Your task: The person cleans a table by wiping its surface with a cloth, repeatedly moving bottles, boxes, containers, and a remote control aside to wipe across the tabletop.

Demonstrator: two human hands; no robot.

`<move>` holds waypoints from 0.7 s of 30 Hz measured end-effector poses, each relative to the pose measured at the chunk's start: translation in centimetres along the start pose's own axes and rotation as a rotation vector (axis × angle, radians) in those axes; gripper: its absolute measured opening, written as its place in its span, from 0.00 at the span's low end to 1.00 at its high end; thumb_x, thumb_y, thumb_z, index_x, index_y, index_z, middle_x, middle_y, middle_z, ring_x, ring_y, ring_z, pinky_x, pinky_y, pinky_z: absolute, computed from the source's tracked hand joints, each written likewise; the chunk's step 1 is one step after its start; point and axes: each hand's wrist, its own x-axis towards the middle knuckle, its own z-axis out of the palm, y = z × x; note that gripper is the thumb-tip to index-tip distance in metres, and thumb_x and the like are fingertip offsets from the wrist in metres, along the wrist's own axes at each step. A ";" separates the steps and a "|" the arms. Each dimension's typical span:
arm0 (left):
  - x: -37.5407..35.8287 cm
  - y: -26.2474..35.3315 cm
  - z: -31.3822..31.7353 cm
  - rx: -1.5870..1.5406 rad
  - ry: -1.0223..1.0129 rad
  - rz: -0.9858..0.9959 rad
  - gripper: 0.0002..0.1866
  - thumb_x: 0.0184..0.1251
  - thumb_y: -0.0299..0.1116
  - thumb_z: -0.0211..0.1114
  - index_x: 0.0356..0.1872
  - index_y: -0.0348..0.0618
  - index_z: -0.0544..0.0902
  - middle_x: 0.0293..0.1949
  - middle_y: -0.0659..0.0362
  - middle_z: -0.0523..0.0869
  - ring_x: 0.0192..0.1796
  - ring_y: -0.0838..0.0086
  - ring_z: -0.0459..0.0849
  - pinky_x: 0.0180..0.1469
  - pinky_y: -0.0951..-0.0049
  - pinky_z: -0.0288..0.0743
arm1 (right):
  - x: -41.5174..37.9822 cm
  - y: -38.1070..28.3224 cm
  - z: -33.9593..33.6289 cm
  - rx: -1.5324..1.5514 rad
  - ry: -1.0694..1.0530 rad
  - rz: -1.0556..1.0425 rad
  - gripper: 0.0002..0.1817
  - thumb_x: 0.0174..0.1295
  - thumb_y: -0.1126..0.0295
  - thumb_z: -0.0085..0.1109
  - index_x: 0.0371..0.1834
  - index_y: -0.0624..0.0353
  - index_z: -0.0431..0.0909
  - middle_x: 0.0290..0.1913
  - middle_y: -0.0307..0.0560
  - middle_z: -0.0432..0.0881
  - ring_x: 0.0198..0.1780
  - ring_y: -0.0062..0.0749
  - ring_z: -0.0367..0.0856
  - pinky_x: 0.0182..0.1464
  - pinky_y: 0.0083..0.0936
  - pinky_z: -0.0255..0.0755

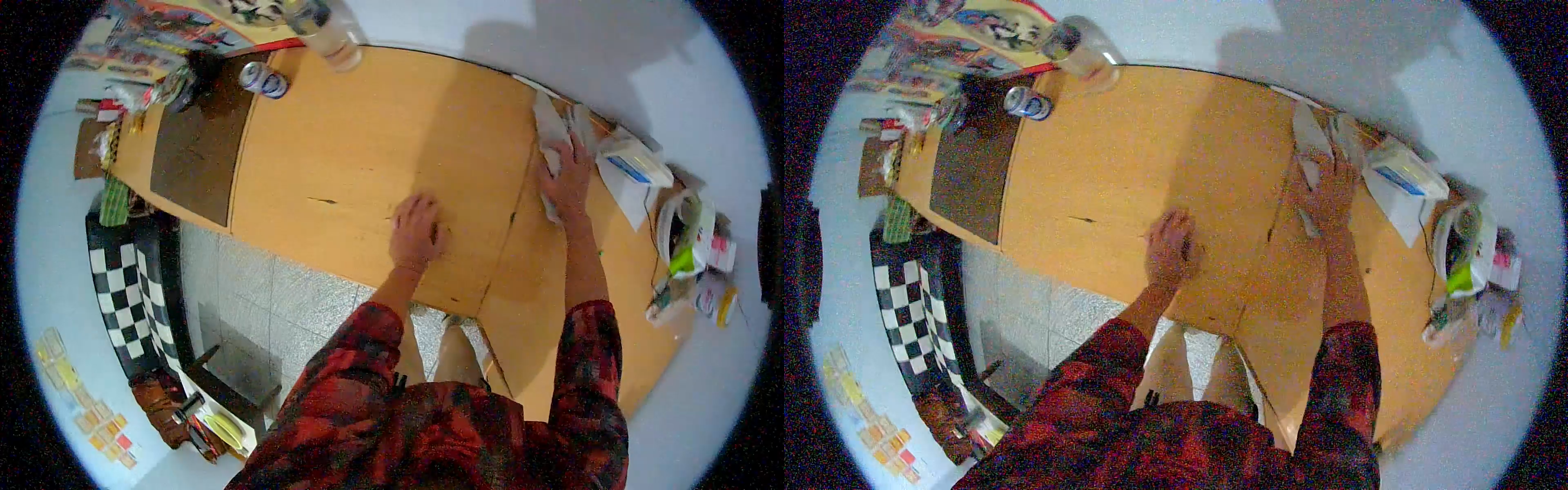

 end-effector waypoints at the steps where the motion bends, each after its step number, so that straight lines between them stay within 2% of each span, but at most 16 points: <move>1: 0.1 0.1 0.0 -0.008 0.025 0.008 0.20 0.54 0.37 0.61 0.50 0.47 0.76 0.59 0.58 0.73 0.64 0.60 0.66 0.65 0.54 0.57 | 0.4 -0.2 0.3 0.064 -0.024 -0.033 0.20 0.47 0.59 0.63 0.44 0.52 0.74 0.63 0.54 0.66 0.63 0.61 0.62 0.62 0.54 0.54; 2: 0.0 0.1 -0.2 -0.007 0.032 -0.008 0.20 0.54 0.37 0.61 0.50 0.47 0.76 0.59 0.58 0.73 0.64 0.60 0.66 0.65 0.54 0.57 | 0.2 -1.0 1.1 0.071 -0.031 -0.047 0.20 0.47 0.59 0.63 0.44 0.52 0.74 0.63 0.54 0.66 0.63 0.61 0.62 0.62 0.54 0.54; 4: 0.3 0.3 -0.7 0.026 -0.026 0.007 0.20 0.53 0.37 0.61 0.49 0.47 0.77 0.59 0.59 0.74 0.65 0.62 0.66 0.65 0.55 0.58 | 0.6 -4.0 2.3 0.021 -0.177 -0.212 0.27 0.48 0.60 0.61 0.53 0.52 0.71 0.65 0.55 0.64 0.63 0.62 0.62 0.64 0.55 0.52; 5: 0.4 0.4 -0.8 0.026 -0.024 0.000 0.20 0.53 0.37 0.61 0.49 0.47 0.77 0.59 0.59 0.74 0.65 0.62 0.66 0.65 0.55 0.58 | 1.2 -5.6 3.1 0.024 -0.180 -0.218 0.27 0.48 0.60 0.61 0.53 0.52 0.71 0.65 0.55 0.64 0.63 0.62 0.62 0.64 0.55 0.52; 7: 0.4 0.2 -0.6 -0.027 -0.033 0.007 0.20 0.53 0.37 0.61 0.50 0.47 0.77 0.59 0.59 0.74 0.65 0.63 0.66 0.65 0.55 0.57 | 3.2 -9.4 4.9 0.047 -0.301 -0.192 0.34 0.50 0.59 0.60 0.63 0.50 0.64 0.67 0.55 0.62 0.64 0.63 0.60 0.66 0.55 0.49; 9: 0.5 0.3 -0.7 -0.035 -0.011 0.000 0.20 0.53 0.36 0.61 0.50 0.47 0.77 0.59 0.59 0.74 0.65 0.63 0.66 0.65 0.55 0.58 | 5.9 -12.4 6.9 0.042 -0.299 -0.170 0.39 0.51 0.57 0.59 0.69 0.44 0.57 0.67 0.54 0.62 0.63 0.63 0.61 0.65 0.55 0.50; 11: 0.5 0.3 -0.6 -0.048 0.011 0.006 0.20 0.53 0.36 0.61 0.50 0.47 0.77 0.59 0.59 0.74 0.65 0.63 0.66 0.64 0.55 0.58 | 8.0 -14.1 11.3 0.066 -0.229 -0.207 0.36 0.51 0.57 0.59 0.67 0.42 0.60 0.66 0.53 0.63 0.64 0.62 0.59 0.65 0.54 0.51; 14: 0.6 0.2 -0.7 -0.049 0.011 0.004 0.20 0.53 0.36 0.62 0.49 0.46 0.77 0.59 0.59 0.74 0.65 0.62 0.66 0.64 0.55 0.58 | 10.3 -18.2 14.4 0.091 -0.238 -0.244 0.33 0.52 0.56 0.59 0.65 0.42 0.65 0.66 0.51 0.64 0.63 0.61 0.61 0.64 0.53 0.52; 17: 0.6 0.4 -0.9 -0.050 -0.027 -0.005 0.19 0.52 0.36 0.62 0.48 0.45 0.77 0.58 0.59 0.74 0.64 0.61 0.66 0.64 0.53 0.58 | 9.2 -20.3 14.0 0.207 -0.172 -0.280 0.29 0.53 0.57 0.59 0.61 0.42 0.70 0.64 0.49 0.67 0.63 0.57 0.63 0.64 0.51 0.53; 19: 0.8 0.7 -0.9 -0.086 0.030 -0.043 0.19 0.52 0.36 0.62 0.47 0.45 0.78 0.58 0.59 0.74 0.63 0.61 0.66 0.63 0.53 0.57 | 6.1 -21.2 12.2 0.259 -0.243 -0.324 0.26 0.52 0.57 0.60 0.58 0.43 0.73 0.62 0.46 0.69 0.64 0.55 0.62 0.63 0.51 0.55; 21: -0.1 0.4 -1.3 -0.065 -0.079 -0.059 0.18 0.52 0.36 0.62 0.46 0.46 0.78 0.57 0.59 0.75 0.62 0.61 0.67 0.64 0.53 0.57 | 3.2 -21.8 10.5 0.319 -0.299 -0.371 0.24 0.52 0.57 0.61 0.54 0.43 0.76 0.60 0.44 0.71 0.65 0.53 0.62 0.62 0.51 0.57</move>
